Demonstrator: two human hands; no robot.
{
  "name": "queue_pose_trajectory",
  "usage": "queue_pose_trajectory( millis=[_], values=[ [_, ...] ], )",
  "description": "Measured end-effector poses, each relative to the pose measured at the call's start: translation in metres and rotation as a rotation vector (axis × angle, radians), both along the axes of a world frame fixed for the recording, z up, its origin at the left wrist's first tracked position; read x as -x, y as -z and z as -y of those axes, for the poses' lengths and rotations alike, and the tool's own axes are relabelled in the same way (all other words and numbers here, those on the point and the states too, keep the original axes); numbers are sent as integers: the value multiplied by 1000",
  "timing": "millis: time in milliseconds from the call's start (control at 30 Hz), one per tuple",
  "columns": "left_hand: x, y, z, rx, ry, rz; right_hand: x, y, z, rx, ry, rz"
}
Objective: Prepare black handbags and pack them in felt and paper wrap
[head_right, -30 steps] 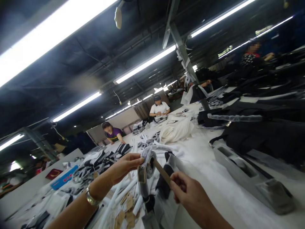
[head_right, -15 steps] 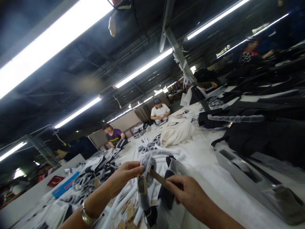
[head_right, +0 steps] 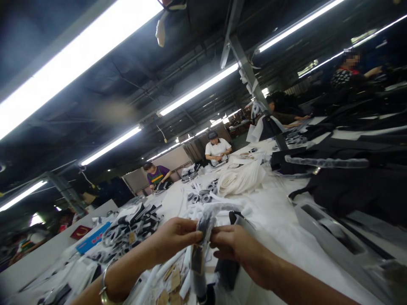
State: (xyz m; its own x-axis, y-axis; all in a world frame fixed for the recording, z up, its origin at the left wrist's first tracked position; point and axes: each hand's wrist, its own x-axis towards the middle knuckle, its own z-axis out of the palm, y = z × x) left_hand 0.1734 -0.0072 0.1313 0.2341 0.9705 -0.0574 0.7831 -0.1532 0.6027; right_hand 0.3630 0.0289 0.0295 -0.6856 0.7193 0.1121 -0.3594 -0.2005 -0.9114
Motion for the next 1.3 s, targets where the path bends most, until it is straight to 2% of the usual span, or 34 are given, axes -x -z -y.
queue_pose_trajectory(
  millis=[167,233,300,367,500,567,633,733,833,900,1100,1300],
  values=[
    [-10,-2,9,-59,-24,-59,-1,-12,5,-44,53,86],
    [-12,2,13,-118,-36,-85,3,-12,5,-87,117,145],
    [-12,10,16,-151,-46,-22,6,-11,5,-101,176,162],
    [-11,23,16,-127,-86,198,7,-9,6,-99,209,158],
    [-12,56,14,-132,-215,806,5,-10,10,-113,227,182],
    [-17,69,13,-186,-255,975,3,-11,12,-121,226,207],
    [-21,77,13,-223,-282,1042,1,-13,11,-136,220,227],
    [-24,83,13,-244,-289,1034,-7,-10,8,-93,128,142],
    [-22,85,13,-255,-280,976,-13,-1,7,130,13,-110],
    [-20,85,14,-256,-279,954,-14,5,11,217,6,-225],
    [-23,80,21,-235,-261,908,2,3,33,-20,100,-182],
    [-34,86,27,-405,-306,764,24,9,37,-29,384,-111]
  ],
)
